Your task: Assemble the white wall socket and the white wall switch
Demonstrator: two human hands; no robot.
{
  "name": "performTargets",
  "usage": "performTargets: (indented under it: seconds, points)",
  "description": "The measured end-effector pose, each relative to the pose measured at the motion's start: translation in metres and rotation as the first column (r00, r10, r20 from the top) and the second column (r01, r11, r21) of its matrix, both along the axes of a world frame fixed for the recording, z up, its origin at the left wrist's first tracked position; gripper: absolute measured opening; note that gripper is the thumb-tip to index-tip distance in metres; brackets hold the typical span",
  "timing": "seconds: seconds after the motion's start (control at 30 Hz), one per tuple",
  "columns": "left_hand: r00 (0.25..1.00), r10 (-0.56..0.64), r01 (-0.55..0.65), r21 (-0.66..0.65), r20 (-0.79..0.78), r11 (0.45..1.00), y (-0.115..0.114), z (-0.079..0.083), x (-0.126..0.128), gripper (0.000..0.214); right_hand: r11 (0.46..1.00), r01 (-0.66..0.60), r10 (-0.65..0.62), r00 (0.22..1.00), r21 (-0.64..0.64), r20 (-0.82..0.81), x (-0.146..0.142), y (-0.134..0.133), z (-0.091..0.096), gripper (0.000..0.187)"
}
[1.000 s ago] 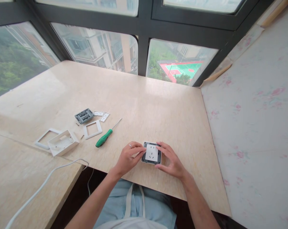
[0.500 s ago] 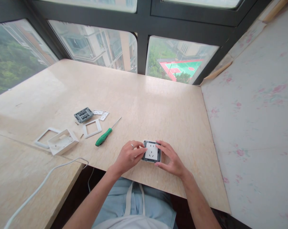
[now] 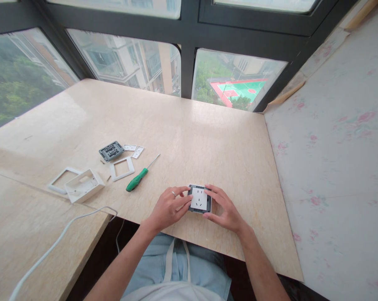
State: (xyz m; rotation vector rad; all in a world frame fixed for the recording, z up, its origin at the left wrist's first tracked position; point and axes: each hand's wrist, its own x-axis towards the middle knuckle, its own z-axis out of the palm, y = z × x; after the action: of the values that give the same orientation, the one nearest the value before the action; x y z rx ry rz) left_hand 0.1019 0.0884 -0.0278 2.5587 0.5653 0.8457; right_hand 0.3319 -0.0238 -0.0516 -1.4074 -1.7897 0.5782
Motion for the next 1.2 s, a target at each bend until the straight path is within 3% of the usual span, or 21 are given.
performTargets:
  seconds: [0.27,0.63,0.77,0.97,1.07,1.2]
  points:
    - [0.997,0.071,-0.071,-0.031,-0.007,0.997,-0.007,-0.008,-0.008,0.031,1.000,0.001,-0.001,1.000,0.002,-0.001,-0.001,0.000,0.001,0.064]
    - [0.999,0.051,-0.051,-0.089,0.004,0.995,-0.011,-0.013,-0.009,0.023,1.000,-0.001,0.001,1.000,0.001,-0.007,0.000,-0.001,-0.002,0.064]
    - [0.998,0.068,-0.064,-0.205,0.011,0.977,-0.011,-0.018,-0.013,0.045,1.000,0.013,-0.013,1.000,-0.014,-0.020,0.000,-0.001,-0.002,0.072]
    - [0.994,-0.037,-0.003,-0.355,-0.107,0.935,0.000,-0.022,-0.007,0.113,0.997,0.041,-0.043,0.999,-0.063,-0.030,0.001,-0.001,-0.003,0.080]
    - [0.989,-0.097,0.047,-0.382,-0.113,0.923,0.006,-0.022,0.001,0.117,0.995,0.049,-0.053,0.997,-0.088,-0.051,0.001,-0.003,-0.005,0.081]
    - [0.987,-0.130,0.082,-0.406,-0.092,0.910,0.009,-0.023,0.007,0.106,0.984,0.065,-0.093,0.982,-0.165,-0.166,0.006,-0.007,-0.013,0.078]
